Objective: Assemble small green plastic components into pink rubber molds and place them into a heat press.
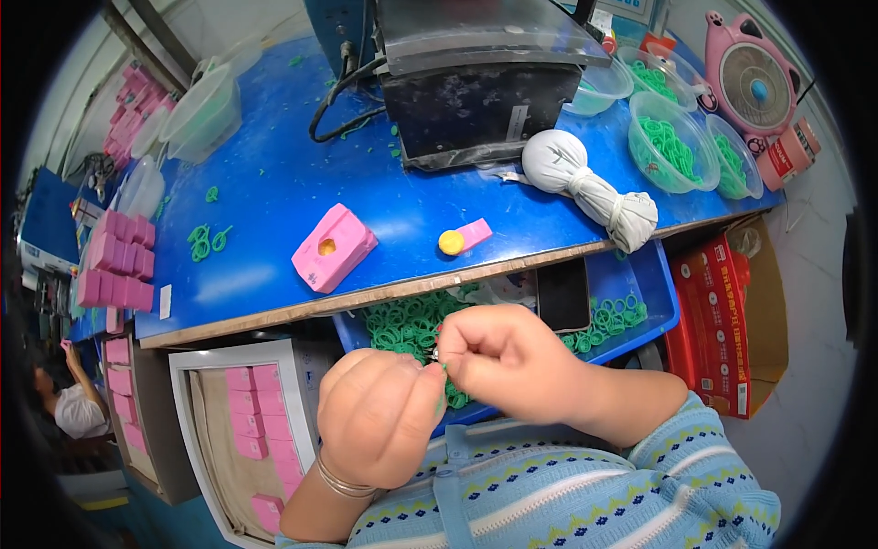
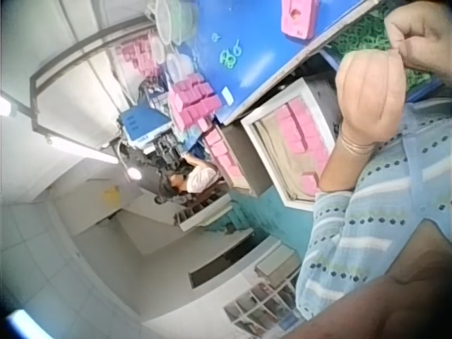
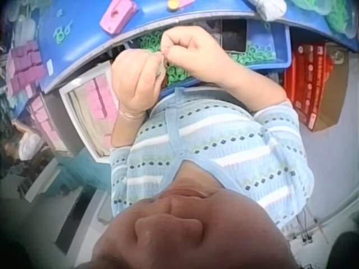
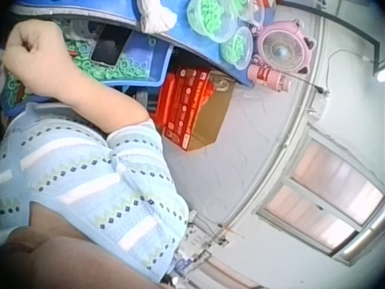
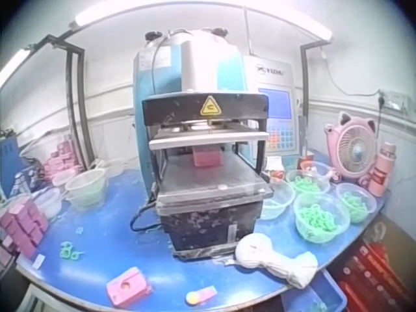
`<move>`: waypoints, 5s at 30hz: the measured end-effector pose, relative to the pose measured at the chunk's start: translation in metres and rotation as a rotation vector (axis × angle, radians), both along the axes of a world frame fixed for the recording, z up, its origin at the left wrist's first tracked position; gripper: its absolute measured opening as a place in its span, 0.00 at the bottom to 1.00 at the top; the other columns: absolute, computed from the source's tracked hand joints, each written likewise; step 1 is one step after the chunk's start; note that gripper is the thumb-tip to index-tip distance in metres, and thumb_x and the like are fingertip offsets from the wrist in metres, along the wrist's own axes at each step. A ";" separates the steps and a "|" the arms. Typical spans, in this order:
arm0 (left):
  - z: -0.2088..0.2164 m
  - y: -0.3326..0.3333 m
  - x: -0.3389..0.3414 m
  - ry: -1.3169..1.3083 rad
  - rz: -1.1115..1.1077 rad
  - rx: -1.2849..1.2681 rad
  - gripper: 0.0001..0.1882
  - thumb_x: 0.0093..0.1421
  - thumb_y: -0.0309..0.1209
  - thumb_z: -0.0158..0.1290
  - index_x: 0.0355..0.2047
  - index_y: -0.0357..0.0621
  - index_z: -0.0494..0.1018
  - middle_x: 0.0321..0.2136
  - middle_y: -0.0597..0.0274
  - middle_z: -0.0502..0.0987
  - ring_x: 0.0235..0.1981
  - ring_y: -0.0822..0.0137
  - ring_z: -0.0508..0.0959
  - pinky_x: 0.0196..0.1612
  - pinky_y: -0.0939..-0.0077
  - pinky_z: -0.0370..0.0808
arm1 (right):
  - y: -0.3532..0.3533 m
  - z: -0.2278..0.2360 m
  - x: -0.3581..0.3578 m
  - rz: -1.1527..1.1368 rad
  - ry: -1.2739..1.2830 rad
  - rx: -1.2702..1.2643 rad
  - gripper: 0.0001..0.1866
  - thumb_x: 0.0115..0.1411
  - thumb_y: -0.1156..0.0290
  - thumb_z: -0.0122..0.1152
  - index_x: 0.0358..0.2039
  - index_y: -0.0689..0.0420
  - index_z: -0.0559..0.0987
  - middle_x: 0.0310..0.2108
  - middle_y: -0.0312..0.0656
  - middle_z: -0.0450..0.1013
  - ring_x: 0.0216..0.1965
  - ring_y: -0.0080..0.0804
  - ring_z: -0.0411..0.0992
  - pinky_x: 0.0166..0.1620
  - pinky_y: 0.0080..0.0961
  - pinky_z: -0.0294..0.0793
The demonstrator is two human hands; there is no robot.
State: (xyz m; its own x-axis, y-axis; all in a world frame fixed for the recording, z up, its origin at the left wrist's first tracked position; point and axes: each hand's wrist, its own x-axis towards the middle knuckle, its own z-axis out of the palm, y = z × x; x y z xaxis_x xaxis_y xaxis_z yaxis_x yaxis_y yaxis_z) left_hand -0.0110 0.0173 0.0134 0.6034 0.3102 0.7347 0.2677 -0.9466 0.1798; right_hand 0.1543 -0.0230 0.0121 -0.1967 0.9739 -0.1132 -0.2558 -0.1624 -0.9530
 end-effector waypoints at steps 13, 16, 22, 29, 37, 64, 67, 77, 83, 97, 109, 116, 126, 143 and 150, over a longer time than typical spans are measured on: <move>0.006 -0.012 0.002 -0.394 -0.086 -1.311 0.18 0.48 0.17 0.57 0.42 0.33 0.71 0.32 0.56 0.75 0.31 0.73 0.75 0.35 0.80 0.75 | 0.004 -0.014 -0.003 -0.078 -0.390 0.456 0.15 0.62 0.67 0.45 0.20 0.60 0.65 0.17 0.43 0.65 0.20 0.33 0.64 0.24 0.29 0.61; 0.006 -0.014 0.000 -0.521 -0.163 -1.467 0.20 0.48 0.14 0.55 0.44 0.30 0.69 0.33 0.54 0.75 0.33 0.71 0.76 0.37 0.78 0.76 | 0.003 -0.006 -0.003 -0.032 -0.296 0.383 0.15 0.62 0.68 0.44 0.20 0.60 0.66 0.17 0.42 0.65 0.20 0.33 0.64 0.25 0.28 0.62; -0.001 -0.014 -0.008 -0.479 -0.231 -1.315 0.22 0.45 0.13 0.58 0.43 0.29 0.69 0.35 0.53 0.74 0.34 0.70 0.76 0.38 0.77 0.76 | -0.002 -0.004 -0.003 -0.057 -0.300 0.470 0.11 0.62 0.70 0.44 0.23 0.59 0.67 0.18 0.38 0.64 0.19 0.29 0.61 0.24 0.25 0.60; 0.002 -0.016 -0.011 -0.451 -0.187 -1.283 0.24 0.43 0.15 0.61 0.43 0.28 0.69 0.35 0.54 0.72 0.34 0.69 0.76 0.39 0.77 0.75 | -0.004 -0.001 -0.004 -0.063 -0.355 0.493 0.12 0.61 0.72 0.44 0.22 0.61 0.67 0.17 0.43 0.64 0.19 0.38 0.64 0.24 0.30 0.61; 0.001 -0.016 -0.010 -0.494 -0.190 -1.196 0.23 0.44 0.14 0.60 0.43 0.28 0.69 0.33 0.56 0.71 0.34 0.70 0.75 0.39 0.77 0.75 | -0.004 -0.004 -0.001 -0.033 -0.263 0.560 0.06 0.55 0.75 0.48 0.23 0.61 0.67 0.16 0.42 0.62 0.16 0.36 0.61 0.21 0.29 0.59; 0.020 -0.012 -0.006 -0.203 -0.014 -0.876 0.19 0.44 0.20 0.60 0.40 0.34 0.73 0.30 0.55 0.75 0.29 0.69 0.76 0.32 0.78 0.73 | -0.002 -0.007 0.008 -0.231 -0.637 0.952 0.05 0.44 0.76 0.58 0.21 0.58 0.70 0.16 0.39 0.63 0.15 0.35 0.61 0.20 0.28 0.59; 0.023 -0.009 -0.006 -0.014 0.073 -0.640 0.16 0.45 0.20 0.58 0.37 0.36 0.75 0.27 0.54 0.77 0.25 0.66 0.76 0.27 0.77 0.72 | -0.002 -0.010 0.007 -0.269 -0.696 1.041 0.07 0.39 0.76 0.60 0.20 0.58 0.70 0.16 0.39 0.62 0.15 0.36 0.62 0.21 0.29 0.59; 0.028 -0.014 -0.006 0.068 0.151 -0.427 0.16 0.40 0.19 0.58 0.33 0.40 0.75 0.25 0.56 0.77 0.22 0.63 0.76 0.25 0.76 0.72 | -0.003 -0.009 0.005 -0.267 -0.769 1.116 0.10 0.36 0.75 0.63 0.20 0.58 0.71 0.16 0.37 0.61 0.16 0.33 0.62 0.20 0.26 0.56; 0.027 -0.015 -0.007 0.048 0.156 -0.410 0.17 0.39 0.17 0.57 0.34 0.40 0.75 0.25 0.57 0.77 0.23 0.64 0.76 0.25 0.78 0.73 | -0.002 -0.009 0.004 -0.269 -0.747 1.123 0.09 0.36 0.75 0.62 0.20 0.58 0.71 0.16 0.38 0.61 0.15 0.33 0.61 0.20 0.26 0.56; 0.027 -0.014 -0.017 0.014 0.393 -0.718 0.06 0.53 0.21 0.51 0.32 0.33 0.72 0.29 0.54 0.74 0.31 0.64 0.74 0.34 0.77 0.70 | -0.007 0.002 0.081 -0.664 -1.029 1.196 0.06 0.42 0.74 0.58 0.22 0.59 0.71 0.19 0.39 0.62 0.19 0.35 0.62 0.25 0.29 0.60; -0.016 0.068 -0.001 0.309 0.621 -0.199 0.25 0.49 0.24 0.55 0.49 0.33 0.63 0.43 0.49 0.65 0.45 0.55 0.66 0.49 0.65 0.62 | -0.060 0.011 0.307 -1.494 -1.612 0.016 0.12 0.55 0.62 0.53 0.35 0.52 0.79 0.40 0.42 0.70 0.46 0.39 0.64 0.50 0.36 0.62; -0.025 0.078 -0.020 0.094 0.637 -0.528 0.24 0.56 0.29 0.50 0.52 0.35 0.59 0.45 0.53 0.66 0.43 0.61 0.70 0.46 0.68 0.68 | -0.041 0.009 0.278 -1.657 -1.636 0.405 0.11 0.53 0.70 0.55 0.37 0.56 0.77 0.43 0.47 0.68 0.48 0.42 0.63 0.51 0.36 0.61; -0.014 0.025 0.003 -0.781 -0.148 -1.494 0.22 0.56 0.32 0.53 0.46 0.30 0.64 0.39 0.50 0.71 0.41 0.51 0.75 0.35 0.62 0.81 | 0.009 -0.007 0.074 -0.477 -1.318 0.931 0.16 0.43 0.70 0.64 0.34 0.60 0.75 0.29 0.42 0.70 0.29 0.38 0.69 0.33 0.34 0.67; -0.018 0.014 -0.021 -0.075 0.168 -0.426 0.24 0.39 0.15 0.57 0.40 0.34 0.69 0.35 0.51 0.74 0.38 0.55 0.75 0.41 0.65 0.73 | 0.032 0.003 0.025 -0.365 -0.762 0.757 0.08 0.46 0.82 0.59 0.30 0.60 0.76 0.25 0.40 0.69 0.23 0.30 0.67 0.24 0.22 0.66; -0.022 0.008 -0.021 -0.111 0.149 -0.308 0.24 0.37 0.16 0.59 0.39 0.36 0.69 0.34 0.53 0.75 0.36 0.55 0.75 0.39 0.68 0.73 | 0.019 0.014 0.009 -0.123 -0.890 1.022 0.10 0.44 0.74 0.61 0.29 0.60 0.76 0.24 0.40 0.66 0.24 0.34 0.66 0.28 0.29 0.64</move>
State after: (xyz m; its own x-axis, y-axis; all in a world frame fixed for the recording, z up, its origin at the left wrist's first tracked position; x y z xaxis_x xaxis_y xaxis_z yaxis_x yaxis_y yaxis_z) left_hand -0.0316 0.0254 -0.0090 0.4568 0.6058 0.6514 0.3620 -0.7955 0.4859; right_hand 0.1633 -0.0041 0.0265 -0.3429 0.7047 0.6212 0.5419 0.6885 -0.4820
